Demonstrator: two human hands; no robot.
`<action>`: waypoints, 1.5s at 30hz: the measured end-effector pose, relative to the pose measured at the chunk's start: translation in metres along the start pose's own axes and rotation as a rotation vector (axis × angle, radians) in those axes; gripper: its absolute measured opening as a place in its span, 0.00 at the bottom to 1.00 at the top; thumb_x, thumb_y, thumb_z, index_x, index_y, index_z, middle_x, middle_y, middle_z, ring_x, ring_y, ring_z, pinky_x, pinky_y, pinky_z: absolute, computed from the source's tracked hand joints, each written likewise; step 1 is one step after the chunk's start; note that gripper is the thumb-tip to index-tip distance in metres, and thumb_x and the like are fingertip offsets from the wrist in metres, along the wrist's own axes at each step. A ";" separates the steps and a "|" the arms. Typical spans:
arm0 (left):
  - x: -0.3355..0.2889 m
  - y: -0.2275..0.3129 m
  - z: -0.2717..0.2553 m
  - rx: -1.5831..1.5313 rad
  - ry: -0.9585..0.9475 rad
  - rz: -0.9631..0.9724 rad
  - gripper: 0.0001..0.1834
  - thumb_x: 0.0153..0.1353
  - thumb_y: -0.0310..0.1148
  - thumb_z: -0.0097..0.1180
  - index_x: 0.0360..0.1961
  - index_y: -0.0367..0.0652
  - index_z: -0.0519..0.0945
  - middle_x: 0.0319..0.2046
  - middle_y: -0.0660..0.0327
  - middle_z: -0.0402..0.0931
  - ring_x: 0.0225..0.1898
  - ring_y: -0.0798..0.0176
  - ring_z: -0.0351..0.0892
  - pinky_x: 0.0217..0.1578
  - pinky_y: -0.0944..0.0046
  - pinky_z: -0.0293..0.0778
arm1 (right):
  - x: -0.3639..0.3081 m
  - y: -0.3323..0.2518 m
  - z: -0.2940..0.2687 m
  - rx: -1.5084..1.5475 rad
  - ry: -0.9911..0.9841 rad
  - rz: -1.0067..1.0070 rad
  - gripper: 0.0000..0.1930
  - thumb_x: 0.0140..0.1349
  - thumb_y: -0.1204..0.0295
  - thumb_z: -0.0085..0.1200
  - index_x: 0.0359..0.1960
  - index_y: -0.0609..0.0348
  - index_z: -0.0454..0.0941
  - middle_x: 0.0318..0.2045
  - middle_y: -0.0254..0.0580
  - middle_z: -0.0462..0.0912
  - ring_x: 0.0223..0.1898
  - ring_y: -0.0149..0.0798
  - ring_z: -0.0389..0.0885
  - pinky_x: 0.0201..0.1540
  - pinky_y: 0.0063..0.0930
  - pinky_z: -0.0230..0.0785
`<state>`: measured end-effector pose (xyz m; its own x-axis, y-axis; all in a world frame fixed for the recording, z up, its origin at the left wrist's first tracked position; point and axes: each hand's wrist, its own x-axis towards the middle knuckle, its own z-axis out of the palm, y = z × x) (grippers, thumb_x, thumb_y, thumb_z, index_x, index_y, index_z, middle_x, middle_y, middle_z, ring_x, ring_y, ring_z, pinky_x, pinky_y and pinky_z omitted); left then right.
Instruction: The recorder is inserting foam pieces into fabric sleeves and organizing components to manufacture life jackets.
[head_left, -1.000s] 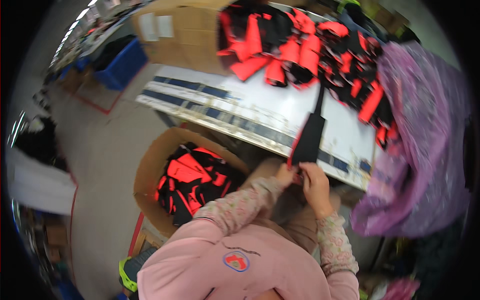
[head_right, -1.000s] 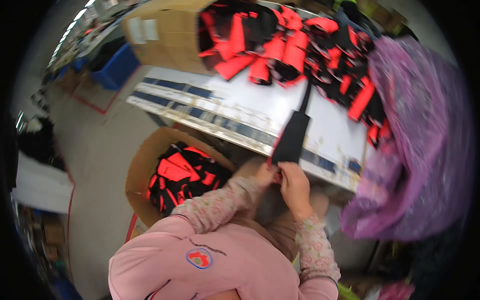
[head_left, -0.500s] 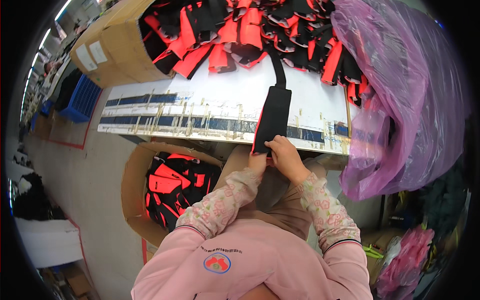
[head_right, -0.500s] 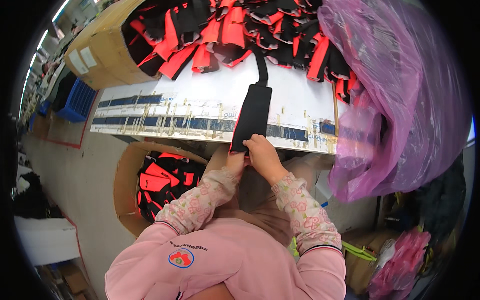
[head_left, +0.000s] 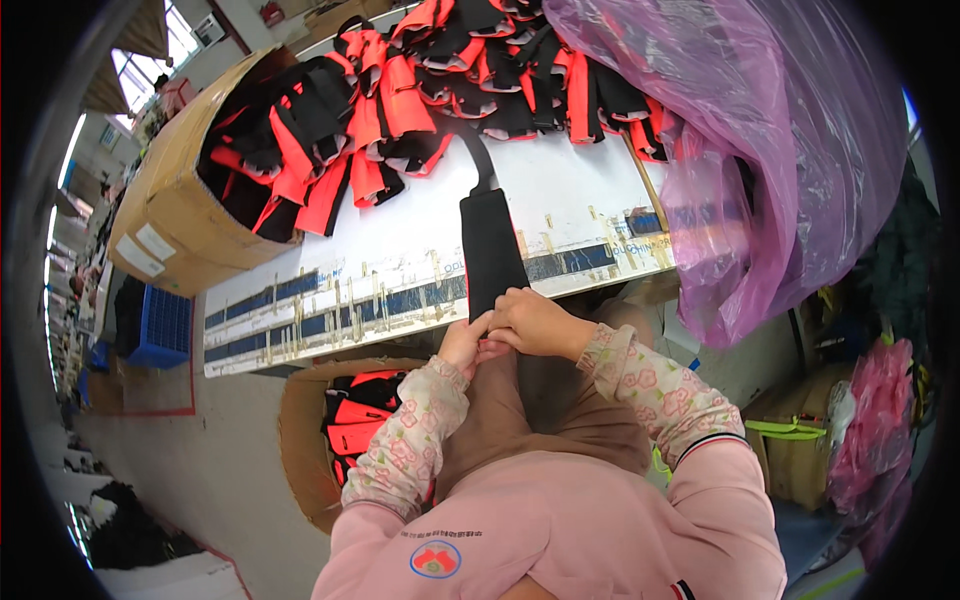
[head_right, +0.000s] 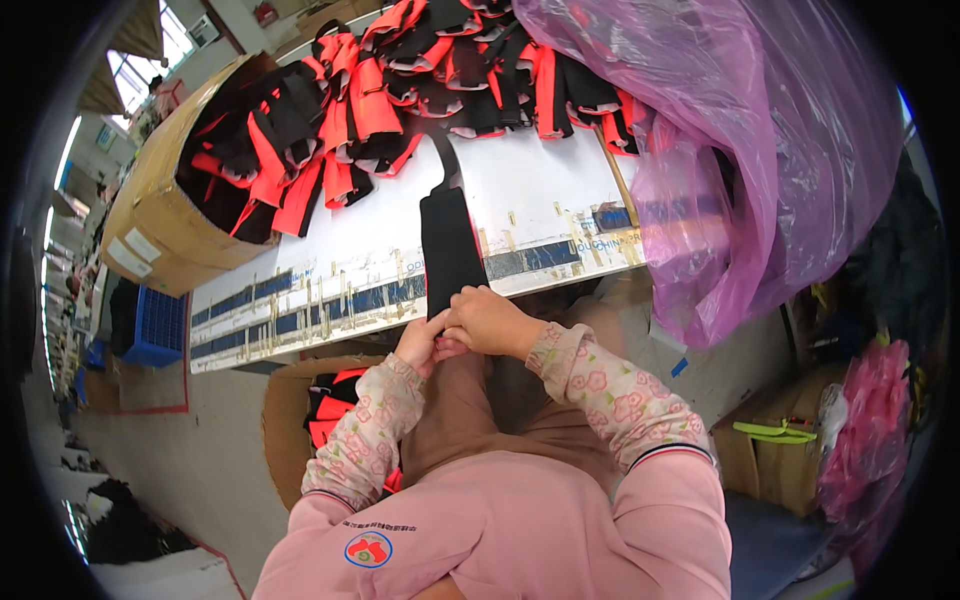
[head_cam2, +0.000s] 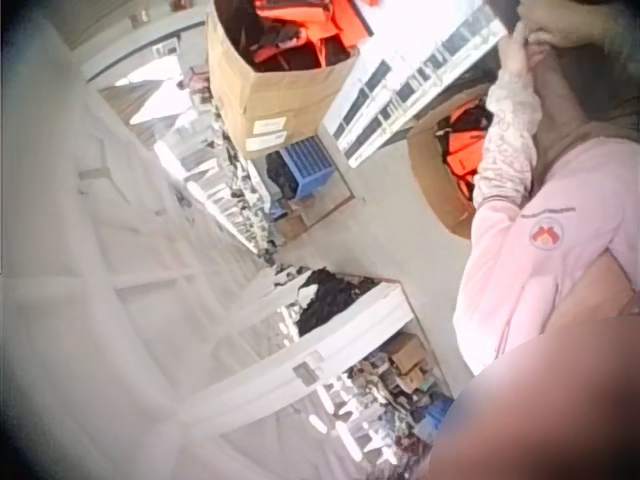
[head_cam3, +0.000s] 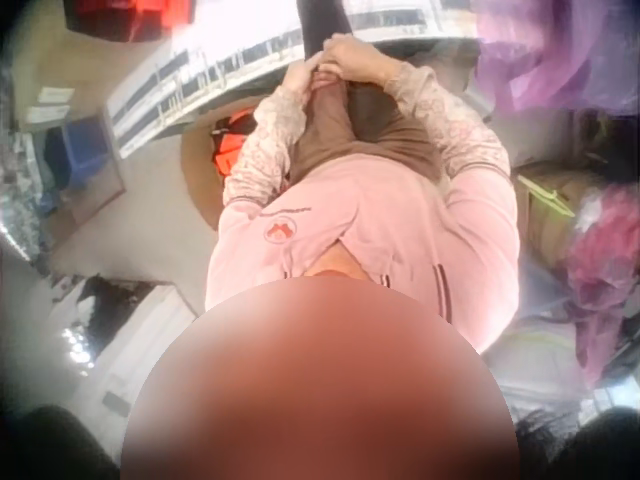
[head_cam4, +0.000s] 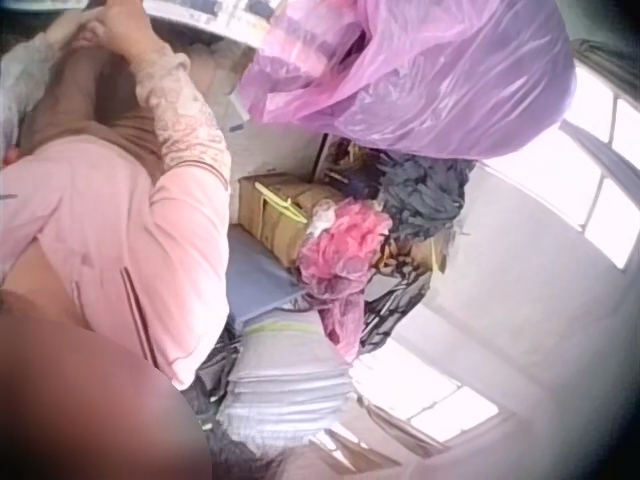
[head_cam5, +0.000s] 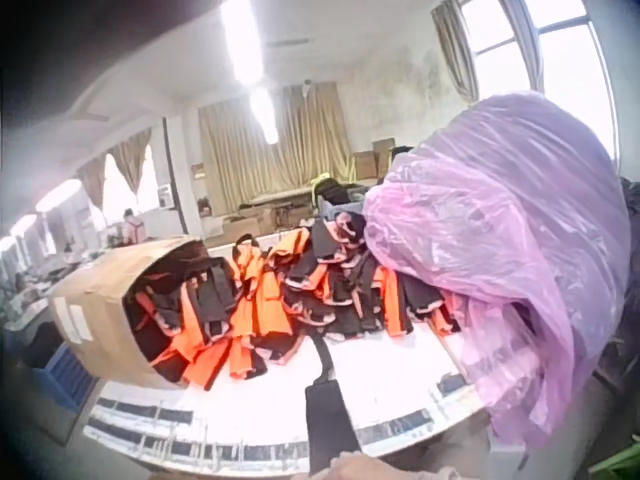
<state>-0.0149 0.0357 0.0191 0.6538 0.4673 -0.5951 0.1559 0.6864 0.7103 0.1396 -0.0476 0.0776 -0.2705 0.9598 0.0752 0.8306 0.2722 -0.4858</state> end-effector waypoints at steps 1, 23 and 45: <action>0.003 -0.006 -0.004 -0.003 -0.016 0.038 0.15 0.61 0.39 0.51 0.41 0.37 0.73 0.32 0.57 0.78 0.24 0.64 0.79 0.26 0.67 0.78 | 0.003 0.001 0.001 0.006 0.015 0.010 0.09 0.50 0.74 0.53 0.33 0.62 0.78 0.33 0.43 0.73 0.39 0.46 0.71 0.45 0.39 0.64; 0.008 -0.051 0.015 0.015 0.015 0.107 0.11 0.64 0.35 0.48 0.38 0.37 0.74 0.27 0.54 0.78 0.20 0.65 0.77 0.23 0.70 0.74 | 0.081 0.078 0.012 -0.167 0.359 0.302 0.38 0.59 0.50 0.45 0.63 0.63 0.50 0.66 0.52 0.48 0.68 0.48 0.43 0.66 0.47 0.36; -0.043 0.029 0.058 -0.604 -0.436 0.219 0.33 0.62 0.58 0.37 0.55 0.41 0.64 0.50 0.54 0.69 0.52 0.56 0.69 0.53 0.54 0.64 | -0.088 -0.032 0.014 1.451 1.017 0.396 0.16 0.58 0.84 0.44 0.49 0.60 0.70 0.44 0.39 0.77 0.42 0.37 0.77 0.44 0.28 0.71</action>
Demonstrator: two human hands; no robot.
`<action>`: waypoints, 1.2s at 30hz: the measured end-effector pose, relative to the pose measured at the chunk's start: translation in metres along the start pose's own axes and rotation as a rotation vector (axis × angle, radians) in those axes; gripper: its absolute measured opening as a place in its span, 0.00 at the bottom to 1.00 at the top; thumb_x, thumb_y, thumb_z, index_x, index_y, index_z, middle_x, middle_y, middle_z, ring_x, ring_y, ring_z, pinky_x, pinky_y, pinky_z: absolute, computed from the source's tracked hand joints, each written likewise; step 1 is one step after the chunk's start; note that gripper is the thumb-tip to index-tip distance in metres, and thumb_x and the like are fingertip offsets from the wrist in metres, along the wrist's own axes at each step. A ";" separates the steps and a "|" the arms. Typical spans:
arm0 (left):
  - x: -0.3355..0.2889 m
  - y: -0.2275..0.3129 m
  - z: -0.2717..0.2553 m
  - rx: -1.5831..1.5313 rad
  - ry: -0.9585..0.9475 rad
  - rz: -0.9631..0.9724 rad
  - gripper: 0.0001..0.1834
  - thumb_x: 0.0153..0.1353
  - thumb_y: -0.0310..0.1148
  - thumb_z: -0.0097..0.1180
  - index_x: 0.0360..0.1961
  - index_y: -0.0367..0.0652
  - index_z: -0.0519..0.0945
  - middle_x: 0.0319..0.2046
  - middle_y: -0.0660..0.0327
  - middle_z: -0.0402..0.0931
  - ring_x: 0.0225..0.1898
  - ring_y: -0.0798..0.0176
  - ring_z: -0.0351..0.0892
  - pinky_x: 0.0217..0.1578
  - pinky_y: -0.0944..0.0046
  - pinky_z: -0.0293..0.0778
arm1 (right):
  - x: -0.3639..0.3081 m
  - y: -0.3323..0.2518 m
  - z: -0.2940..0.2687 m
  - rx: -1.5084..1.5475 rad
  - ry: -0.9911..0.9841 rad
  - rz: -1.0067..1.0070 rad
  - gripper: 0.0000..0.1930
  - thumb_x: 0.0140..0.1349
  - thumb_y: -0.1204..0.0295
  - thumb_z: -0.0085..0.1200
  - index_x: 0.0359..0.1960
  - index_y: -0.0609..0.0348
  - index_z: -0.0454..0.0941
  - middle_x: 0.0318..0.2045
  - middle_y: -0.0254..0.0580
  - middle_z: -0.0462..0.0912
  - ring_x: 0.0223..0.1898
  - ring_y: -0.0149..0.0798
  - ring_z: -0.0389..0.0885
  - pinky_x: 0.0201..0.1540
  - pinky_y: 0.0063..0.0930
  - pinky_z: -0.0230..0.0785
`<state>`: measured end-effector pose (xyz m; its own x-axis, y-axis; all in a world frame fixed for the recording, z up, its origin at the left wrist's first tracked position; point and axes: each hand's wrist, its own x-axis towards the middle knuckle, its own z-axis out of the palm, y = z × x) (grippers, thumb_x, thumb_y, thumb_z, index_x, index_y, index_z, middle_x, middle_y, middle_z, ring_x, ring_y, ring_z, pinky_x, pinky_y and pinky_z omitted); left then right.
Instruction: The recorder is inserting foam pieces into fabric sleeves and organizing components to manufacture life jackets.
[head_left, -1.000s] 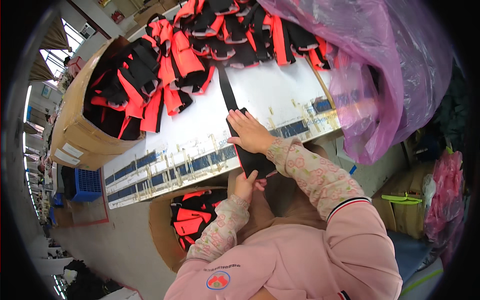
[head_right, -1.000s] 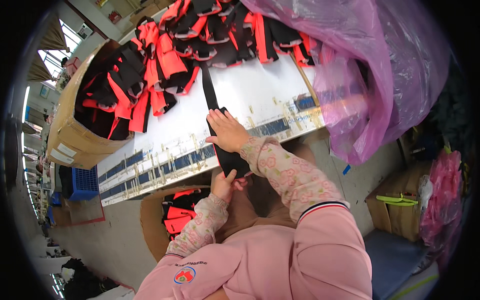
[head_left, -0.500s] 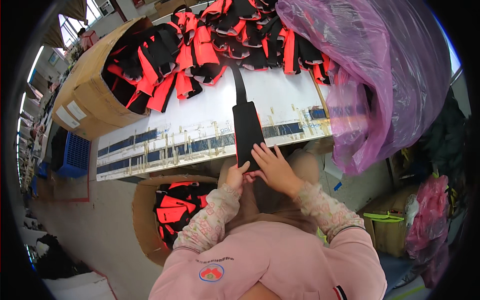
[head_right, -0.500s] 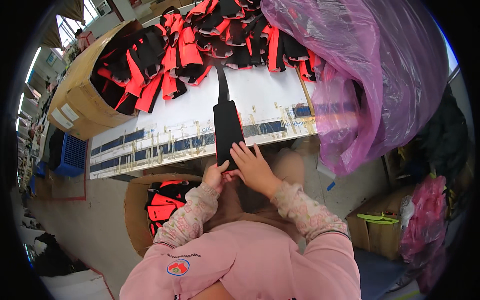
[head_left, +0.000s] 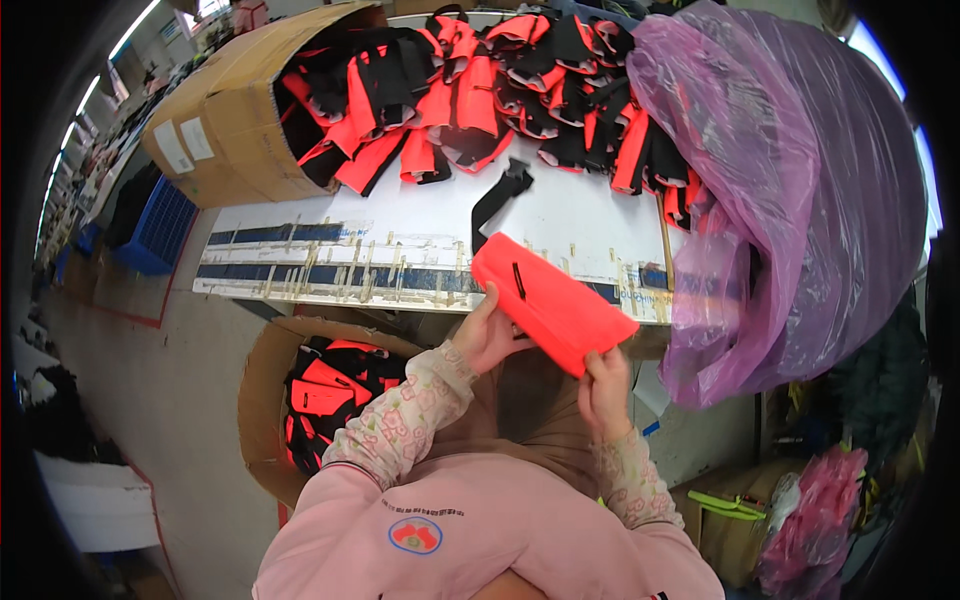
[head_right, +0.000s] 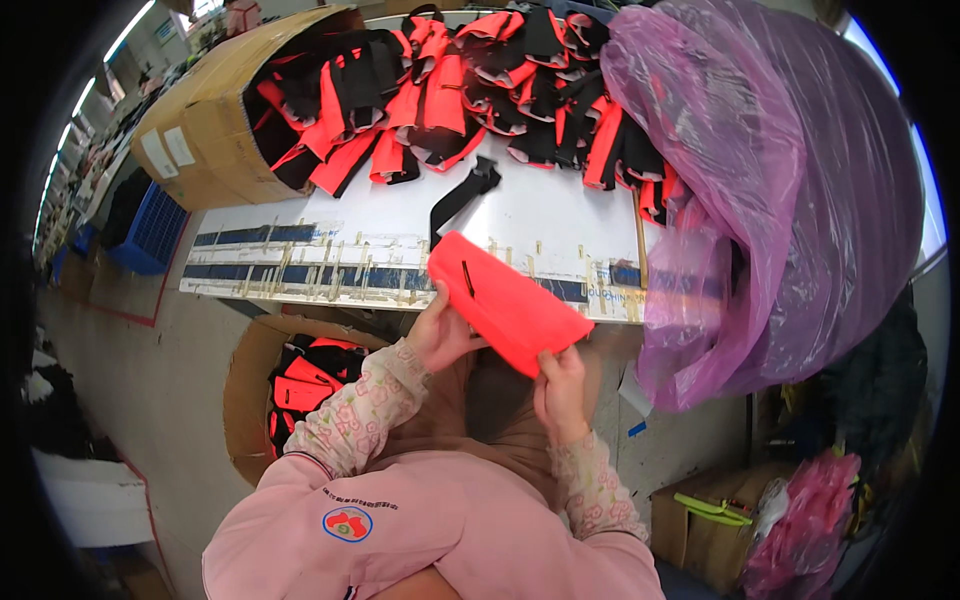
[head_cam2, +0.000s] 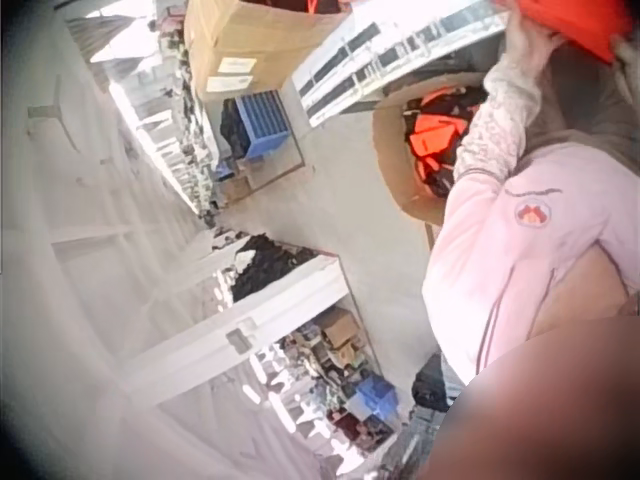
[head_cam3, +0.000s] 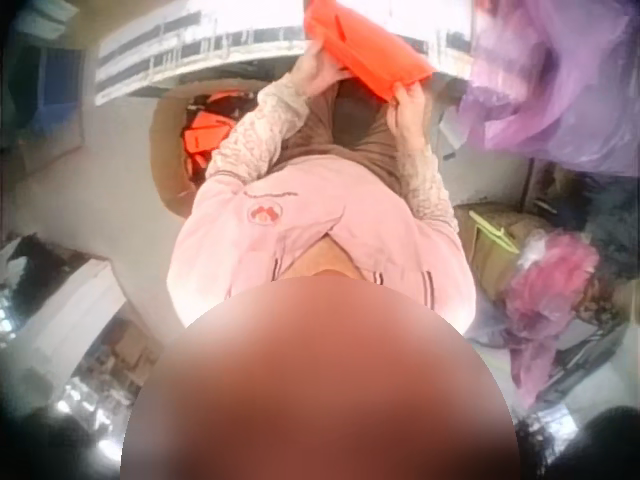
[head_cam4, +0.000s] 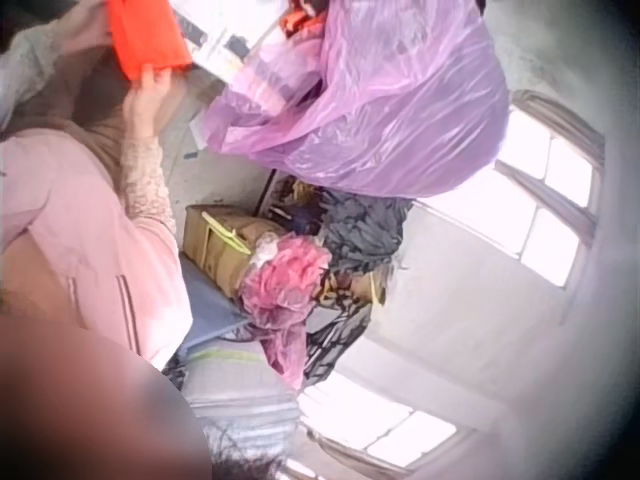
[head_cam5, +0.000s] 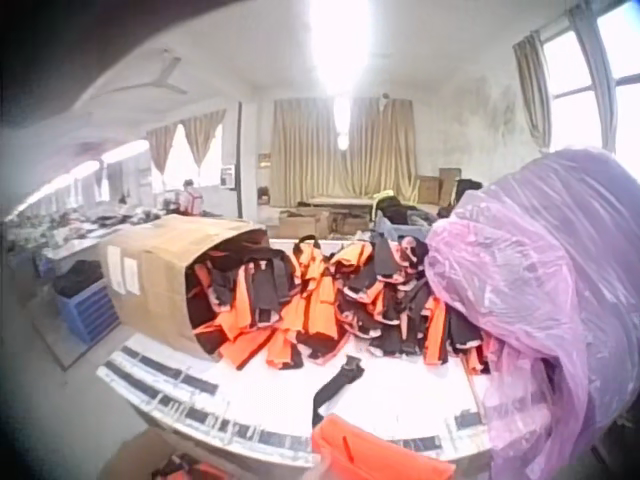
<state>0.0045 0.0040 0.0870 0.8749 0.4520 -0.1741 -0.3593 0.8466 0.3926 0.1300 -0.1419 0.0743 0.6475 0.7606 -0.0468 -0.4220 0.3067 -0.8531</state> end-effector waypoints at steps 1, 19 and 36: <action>0.005 0.001 -0.006 -0.118 -0.204 0.065 0.35 0.62 0.56 0.40 0.60 0.40 0.58 0.57 0.53 0.63 0.60 0.54 0.59 0.59 0.53 0.57 | -0.009 0.004 0.001 0.173 0.024 0.105 0.16 0.61 0.82 0.44 0.51 0.59 0.68 0.47 0.37 0.76 0.45 0.35 0.76 0.46 0.28 0.71; -0.020 0.025 0.010 0.360 0.191 0.423 0.14 0.59 0.31 0.55 0.45 0.39 0.73 0.39 0.62 0.76 0.41 0.68 0.75 0.43 0.67 0.71 | -0.023 0.047 -0.024 -0.268 -0.216 0.481 0.10 0.63 0.76 0.46 0.44 0.61 0.73 0.35 0.39 0.79 0.34 0.33 0.80 0.39 0.25 0.75; -0.121 0.185 -0.108 1.667 0.568 0.278 0.14 0.57 0.29 0.55 0.44 0.36 0.75 0.37 0.64 0.76 0.38 0.71 0.74 0.41 0.71 0.70 | 0.011 -0.223 0.088 -0.280 -1.295 -0.724 0.07 0.53 0.73 0.49 0.31 0.62 0.78 0.25 0.41 0.76 0.22 0.37 0.75 0.20 0.29 0.64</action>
<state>-0.2029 0.1362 0.0832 0.5133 0.8555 -0.0684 0.5303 -0.2535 0.8090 0.1754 -0.1515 0.3100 -0.3967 0.5080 0.7646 -0.0380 0.8231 -0.5666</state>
